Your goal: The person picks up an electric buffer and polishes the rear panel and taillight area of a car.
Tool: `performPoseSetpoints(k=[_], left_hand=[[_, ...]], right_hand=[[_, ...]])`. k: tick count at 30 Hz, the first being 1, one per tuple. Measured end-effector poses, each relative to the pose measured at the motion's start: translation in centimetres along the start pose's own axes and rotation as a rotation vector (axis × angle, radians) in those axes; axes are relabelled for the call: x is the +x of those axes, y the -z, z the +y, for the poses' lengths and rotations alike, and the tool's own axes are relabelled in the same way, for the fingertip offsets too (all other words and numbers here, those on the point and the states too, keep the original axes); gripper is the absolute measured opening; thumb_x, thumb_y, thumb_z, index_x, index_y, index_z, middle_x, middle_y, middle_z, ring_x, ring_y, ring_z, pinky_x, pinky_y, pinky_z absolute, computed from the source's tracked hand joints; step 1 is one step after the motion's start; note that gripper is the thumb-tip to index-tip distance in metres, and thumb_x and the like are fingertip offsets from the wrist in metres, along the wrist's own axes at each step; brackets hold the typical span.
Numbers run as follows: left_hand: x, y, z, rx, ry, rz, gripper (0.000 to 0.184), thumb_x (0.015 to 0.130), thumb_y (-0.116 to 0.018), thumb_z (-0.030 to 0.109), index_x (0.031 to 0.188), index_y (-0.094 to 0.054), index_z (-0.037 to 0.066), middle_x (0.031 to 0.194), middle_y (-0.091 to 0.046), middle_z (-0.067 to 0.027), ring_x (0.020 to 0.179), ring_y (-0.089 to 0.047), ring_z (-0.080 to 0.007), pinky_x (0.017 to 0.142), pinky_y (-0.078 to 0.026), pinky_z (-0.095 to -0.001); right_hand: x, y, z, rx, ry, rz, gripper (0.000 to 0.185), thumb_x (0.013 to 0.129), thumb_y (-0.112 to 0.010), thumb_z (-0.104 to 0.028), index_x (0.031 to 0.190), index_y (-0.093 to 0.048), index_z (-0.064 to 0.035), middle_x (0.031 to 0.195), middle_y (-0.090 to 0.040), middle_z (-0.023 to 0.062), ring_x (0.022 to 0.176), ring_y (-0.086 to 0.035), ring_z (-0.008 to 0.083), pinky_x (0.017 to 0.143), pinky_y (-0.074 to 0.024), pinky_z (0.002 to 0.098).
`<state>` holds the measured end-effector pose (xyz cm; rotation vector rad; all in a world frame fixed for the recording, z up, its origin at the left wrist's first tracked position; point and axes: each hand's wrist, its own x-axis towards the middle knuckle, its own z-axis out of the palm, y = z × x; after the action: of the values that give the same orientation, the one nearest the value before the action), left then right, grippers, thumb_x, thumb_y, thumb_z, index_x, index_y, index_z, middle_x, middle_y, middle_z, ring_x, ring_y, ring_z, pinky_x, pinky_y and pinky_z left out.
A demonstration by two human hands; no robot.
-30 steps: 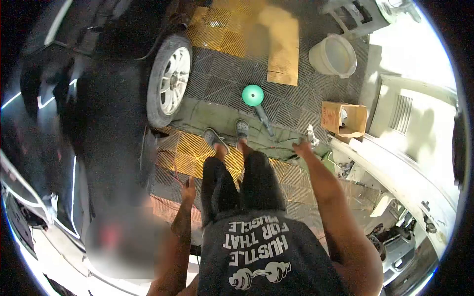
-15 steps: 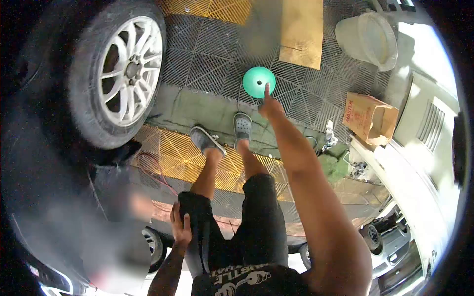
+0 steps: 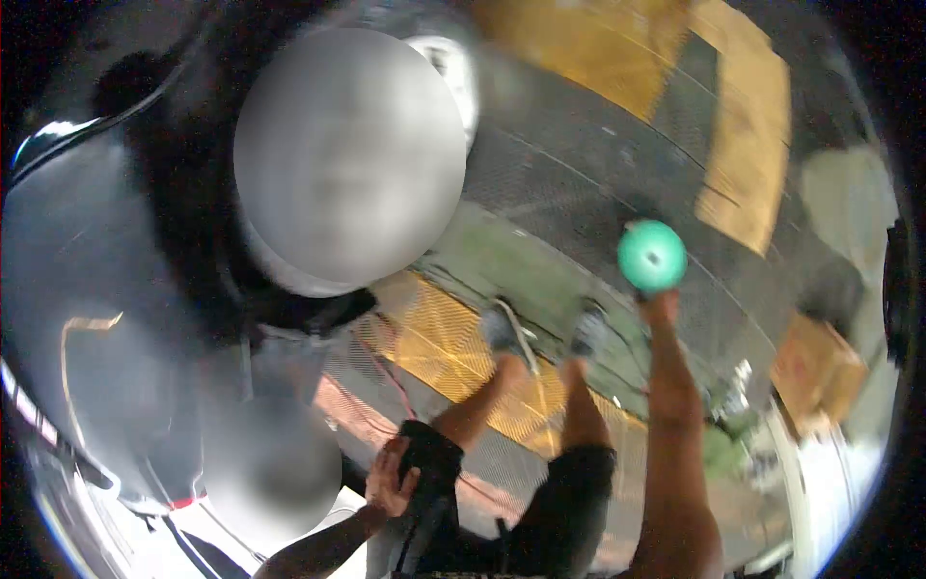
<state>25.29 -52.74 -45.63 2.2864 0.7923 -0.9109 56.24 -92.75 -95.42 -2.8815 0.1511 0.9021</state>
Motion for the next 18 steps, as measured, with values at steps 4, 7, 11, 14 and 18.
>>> performPoseSetpoints(k=[4, 7, 11, 14, 18], left_hand=[[0.1, 0.1, 0.0, 0.029, 0.077, 0.011, 0.060, 0.094, -0.057, 0.033, 0.145, -0.041, 0.006, 0.146, -0.043, -0.0242, 0.136, -0.040, -0.0425, 0.114, -0.031, -0.0500], [-0.4, -0.6, -0.9, 0.025, 0.060, 0.009, 0.060, 0.093, -0.058, 0.036, 0.144, -0.043, 0.007, 0.147, -0.042, -0.0239, 0.135, -0.041, -0.0424, 0.112, -0.033, -0.0494], [-1.7, -4.4, -4.1, -0.178, -0.014, 0.087, 0.059, 0.095, -0.056, 0.039, 0.143, -0.044, 0.008, 0.145, -0.045, -0.0234, 0.130, -0.045, -0.0446, 0.109, -0.037, -0.0499], [-2.0, -4.1, -2.2, -0.119, -0.014, 0.166, 0.064, 0.095, -0.054, 0.047, 0.145, -0.040, 0.009, 0.142, -0.048, -0.0230, 0.126, -0.049, -0.0459, 0.107, -0.040, -0.0499], [-2.3, -6.5, -2.0, 0.056, -0.097, 0.155, 0.074, 0.091, -0.058, 0.054, 0.147, -0.038, 0.011, 0.146, -0.044, -0.0231, 0.127, -0.049, -0.0442, 0.107, -0.040, -0.0492]], right_hand=[[4.3, -5.1, 1.3, 1.008, 0.265, -0.026, 0.056, 0.069, -0.079, -0.029, 0.121, -0.063, -0.0139, 0.117, -0.066, 0.0124, 0.106, -0.062, 0.0329, 0.089, -0.0493, 0.0468], [1.6, -0.2, -0.2, 0.674, 0.355, 0.007, 0.046, 0.066, -0.078, -0.019, 0.111, -0.067, -0.0109, 0.104, -0.071, 0.0117, 0.095, -0.066, 0.0342, 0.082, -0.0513, 0.0458], [-6.9, 11.2, -4.8, 0.307, 0.564, -0.032, 0.045, 0.077, -0.071, -0.024, 0.117, -0.062, -0.0069, 0.107, -0.067, 0.0120, 0.087, -0.062, 0.0319, 0.074, -0.0487, 0.0446], [-11.6, 16.1, -5.8, 0.324, 0.333, -0.462, 0.067, 0.072, -0.075, -0.025, 0.132, -0.054, -0.0042, 0.129, -0.060, 0.0139, 0.098, -0.058, 0.0319, 0.089, -0.0451, 0.0450], [-23.1, 31.1, -9.8, 0.450, 0.340, -0.697, 0.077, 0.076, -0.074, -0.026, 0.141, -0.038, -0.0078, 0.140, -0.046, 0.0149, 0.110, -0.050, 0.0322, 0.093, -0.0433, 0.0454]])
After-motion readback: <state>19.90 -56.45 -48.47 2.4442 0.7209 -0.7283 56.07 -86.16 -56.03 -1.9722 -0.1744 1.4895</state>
